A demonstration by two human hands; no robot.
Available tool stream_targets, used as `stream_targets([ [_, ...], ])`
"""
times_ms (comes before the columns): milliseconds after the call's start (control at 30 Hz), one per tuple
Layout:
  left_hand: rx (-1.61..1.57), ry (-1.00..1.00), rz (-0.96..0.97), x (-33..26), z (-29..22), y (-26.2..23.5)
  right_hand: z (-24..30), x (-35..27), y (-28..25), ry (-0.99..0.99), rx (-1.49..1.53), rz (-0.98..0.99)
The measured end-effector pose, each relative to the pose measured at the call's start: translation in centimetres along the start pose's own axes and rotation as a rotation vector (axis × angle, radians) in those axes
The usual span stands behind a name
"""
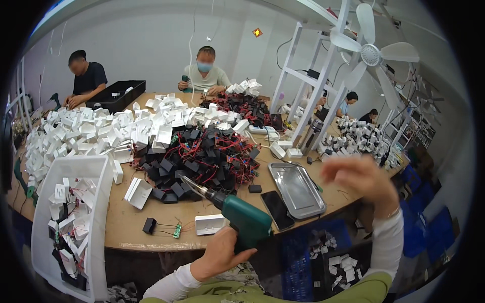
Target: The person solders wires into plastic housings using a soldering iron, places the assembled housings into a container, and repeats the process with new components.
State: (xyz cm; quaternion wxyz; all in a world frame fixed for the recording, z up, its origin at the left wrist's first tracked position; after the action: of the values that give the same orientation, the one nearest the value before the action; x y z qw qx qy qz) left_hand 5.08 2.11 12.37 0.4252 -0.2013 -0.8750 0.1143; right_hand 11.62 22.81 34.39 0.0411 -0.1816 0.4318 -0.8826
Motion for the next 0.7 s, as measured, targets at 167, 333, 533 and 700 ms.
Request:
stream_targets([
  [167, -0.070, 0.094, -0.020, 0.1, 0.2, 0.0, -1.0, 8.5, -9.7, -0.104, 0.185, -0.491],
  [333, -0.186, -0.038, -0.016, 0.5, 0.8, -1.1, -1.7, 16.0, -15.7, -0.207, 0.233, -0.754],
  [533, -0.798, -0.557, 0.418, 1.5, 2.8, -0.8, -4.2, 24.2, -21.2, -0.293, 0.500, -1.095],
  [700, -0.661, -0.445, 0.337, 5.9, 3.8, -1.9, -5.8, 29.8, -25.4, -0.368, 0.755, -1.241],
])
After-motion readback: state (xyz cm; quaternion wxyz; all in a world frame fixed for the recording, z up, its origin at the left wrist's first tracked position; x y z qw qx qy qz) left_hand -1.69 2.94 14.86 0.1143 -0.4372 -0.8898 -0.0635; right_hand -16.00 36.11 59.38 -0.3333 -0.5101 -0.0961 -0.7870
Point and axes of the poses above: each hand's wrist, its own x-axis towards the middle knuckle, its own y-axis out of the palm, z = x × y, the point moved 5 cm from there along x, towards the middle knuckle, and after that the axes turned 9 degrees about -y, right-handed, at the moved point
